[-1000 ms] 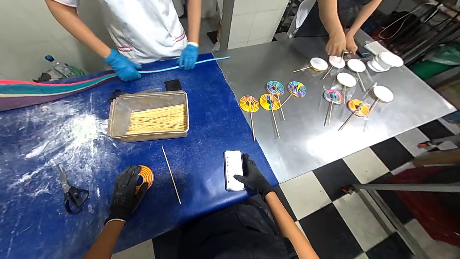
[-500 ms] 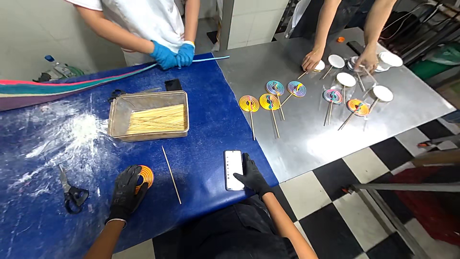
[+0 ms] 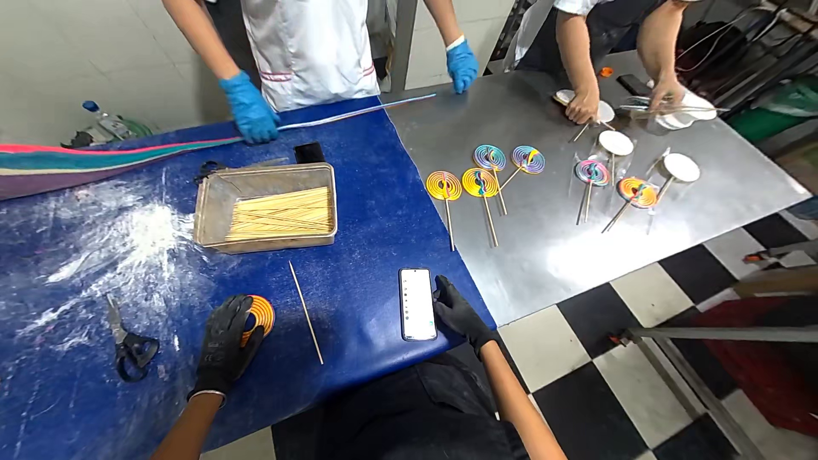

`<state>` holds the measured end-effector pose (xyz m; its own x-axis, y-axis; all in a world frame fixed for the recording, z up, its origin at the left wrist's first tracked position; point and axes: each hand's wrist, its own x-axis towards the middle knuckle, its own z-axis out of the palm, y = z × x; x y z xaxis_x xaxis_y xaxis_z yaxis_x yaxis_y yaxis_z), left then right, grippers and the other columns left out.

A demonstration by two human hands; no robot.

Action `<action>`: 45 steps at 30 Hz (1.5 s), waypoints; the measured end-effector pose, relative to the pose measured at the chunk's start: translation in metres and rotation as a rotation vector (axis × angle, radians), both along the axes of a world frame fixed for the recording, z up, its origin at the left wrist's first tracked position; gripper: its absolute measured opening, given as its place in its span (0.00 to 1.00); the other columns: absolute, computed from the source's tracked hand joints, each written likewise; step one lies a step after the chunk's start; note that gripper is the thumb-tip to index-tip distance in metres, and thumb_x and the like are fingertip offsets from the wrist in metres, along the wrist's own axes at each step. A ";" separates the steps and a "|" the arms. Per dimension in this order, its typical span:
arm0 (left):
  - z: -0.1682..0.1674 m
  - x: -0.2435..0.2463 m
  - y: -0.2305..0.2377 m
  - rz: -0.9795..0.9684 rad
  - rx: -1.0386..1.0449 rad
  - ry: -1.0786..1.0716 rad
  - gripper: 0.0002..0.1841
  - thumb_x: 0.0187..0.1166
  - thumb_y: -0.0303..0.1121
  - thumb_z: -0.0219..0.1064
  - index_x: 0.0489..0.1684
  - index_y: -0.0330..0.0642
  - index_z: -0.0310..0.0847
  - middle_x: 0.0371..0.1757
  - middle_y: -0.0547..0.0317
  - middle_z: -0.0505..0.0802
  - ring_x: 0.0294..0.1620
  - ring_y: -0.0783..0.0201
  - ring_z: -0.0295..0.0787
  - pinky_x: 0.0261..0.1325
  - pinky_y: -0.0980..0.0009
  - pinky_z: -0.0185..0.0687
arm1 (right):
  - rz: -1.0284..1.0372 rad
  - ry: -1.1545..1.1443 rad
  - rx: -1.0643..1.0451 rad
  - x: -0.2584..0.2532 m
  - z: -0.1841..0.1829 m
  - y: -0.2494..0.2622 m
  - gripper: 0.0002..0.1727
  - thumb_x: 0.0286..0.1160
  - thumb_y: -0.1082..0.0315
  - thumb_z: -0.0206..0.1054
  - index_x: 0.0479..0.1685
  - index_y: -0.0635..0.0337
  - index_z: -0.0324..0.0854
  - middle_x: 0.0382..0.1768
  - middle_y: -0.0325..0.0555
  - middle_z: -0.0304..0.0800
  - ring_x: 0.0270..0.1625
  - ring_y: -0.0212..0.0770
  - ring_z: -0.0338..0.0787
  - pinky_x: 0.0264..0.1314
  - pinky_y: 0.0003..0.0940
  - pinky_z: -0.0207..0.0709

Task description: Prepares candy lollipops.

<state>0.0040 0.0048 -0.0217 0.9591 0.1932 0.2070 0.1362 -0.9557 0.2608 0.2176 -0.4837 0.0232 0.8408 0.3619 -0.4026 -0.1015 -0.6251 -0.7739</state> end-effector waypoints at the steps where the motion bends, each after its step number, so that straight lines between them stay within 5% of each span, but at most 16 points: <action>1: 0.000 0.000 0.000 -0.002 0.000 0.000 0.37 0.80 0.56 0.48 0.83 0.40 0.71 0.86 0.47 0.74 0.91 0.44 0.59 0.91 0.42 0.49 | -0.002 -0.001 0.001 0.000 0.000 0.000 0.42 0.79 0.68 0.64 0.94 0.58 0.49 0.57 0.56 0.86 0.55 0.48 0.88 0.64 0.48 0.81; 10: -0.001 -0.001 0.001 0.003 0.000 0.003 0.37 0.80 0.57 0.47 0.83 0.40 0.72 0.87 0.48 0.74 0.91 0.44 0.59 0.91 0.43 0.48 | -0.013 0.001 -0.042 0.003 0.006 0.003 0.42 0.80 0.63 0.67 0.93 0.59 0.50 0.53 0.57 0.88 0.52 0.50 0.88 0.63 0.50 0.80; 17: -0.002 0.000 0.001 -0.009 0.006 -0.016 0.37 0.80 0.56 0.48 0.83 0.40 0.71 0.86 0.47 0.74 0.91 0.43 0.60 0.91 0.42 0.50 | -0.060 -0.128 -0.202 0.000 0.001 0.020 0.53 0.71 0.47 0.75 0.92 0.61 0.52 0.74 0.65 0.78 0.72 0.58 0.83 0.77 0.56 0.74; 23: 0.001 0.002 0.001 -0.004 0.010 -0.018 0.38 0.78 0.57 0.48 0.82 0.38 0.72 0.85 0.45 0.75 0.90 0.44 0.62 0.91 0.44 0.50 | -0.043 -0.127 -0.220 0.005 -0.002 0.020 0.49 0.73 0.47 0.74 0.90 0.63 0.57 0.70 0.64 0.82 0.71 0.56 0.84 0.77 0.53 0.74; 34: 0.007 -0.002 -0.003 0.037 0.048 -0.021 0.36 0.81 0.56 0.47 0.83 0.41 0.72 0.85 0.48 0.76 0.90 0.44 0.62 0.91 0.44 0.50 | -0.093 -0.137 -0.230 0.006 -0.003 0.029 0.51 0.74 0.39 0.68 0.91 0.63 0.57 0.81 0.62 0.73 0.81 0.53 0.77 0.84 0.49 0.68; 37: 0.005 -0.003 0.000 0.033 0.052 -0.021 0.35 0.83 0.55 0.47 0.85 0.44 0.71 0.86 0.52 0.76 0.91 0.47 0.61 0.92 0.45 0.49 | -0.169 -0.192 -0.317 0.004 -0.004 0.041 0.46 0.79 0.39 0.63 0.89 0.63 0.60 0.77 0.62 0.78 0.78 0.56 0.81 0.81 0.54 0.71; 40: 0.005 -0.004 0.001 0.040 0.035 -0.003 0.34 0.83 0.56 0.48 0.86 0.49 0.69 0.88 0.57 0.73 0.92 0.52 0.58 0.92 0.49 0.47 | -0.266 -0.513 -0.518 -0.014 0.012 0.078 0.40 0.80 0.44 0.62 0.82 0.69 0.70 0.62 0.69 0.87 0.63 0.67 0.89 0.65 0.62 0.80; 43: 0.006 -0.004 0.002 0.045 -0.009 -0.026 0.34 0.83 0.57 0.50 0.86 0.48 0.70 0.88 0.57 0.74 0.92 0.53 0.59 0.93 0.48 0.46 | -0.267 -0.770 -0.348 -0.037 0.020 0.135 0.35 0.78 0.48 0.61 0.73 0.70 0.78 0.53 0.68 0.90 0.53 0.67 0.91 0.55 0.63 0.83; 45: 0.004 -0.008 0.005 0.043 -0.003 -0.077 0.36 0.82 0.58 0.51 0.85 0.46 0.72 0.86 0.55 0.76 0.91 0.52 0.62 0.93 0.48 0.48 | -0.168 -0.763 -0.212 -0.060 0.013 0.176 0.32 0.81 0.49 0.60 0.72 0.67 0.80 0.58 0.63 0.90 0.60 0.63 0.90 0.64 0.61 0.82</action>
<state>-0.0036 0.0093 -0.0174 0.9310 0.2349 0.2796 0.1567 -0.9485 0.2751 0.1579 -0.3079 0.0365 0.9480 0.1867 0.2577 0.3009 -0.7895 -0.5349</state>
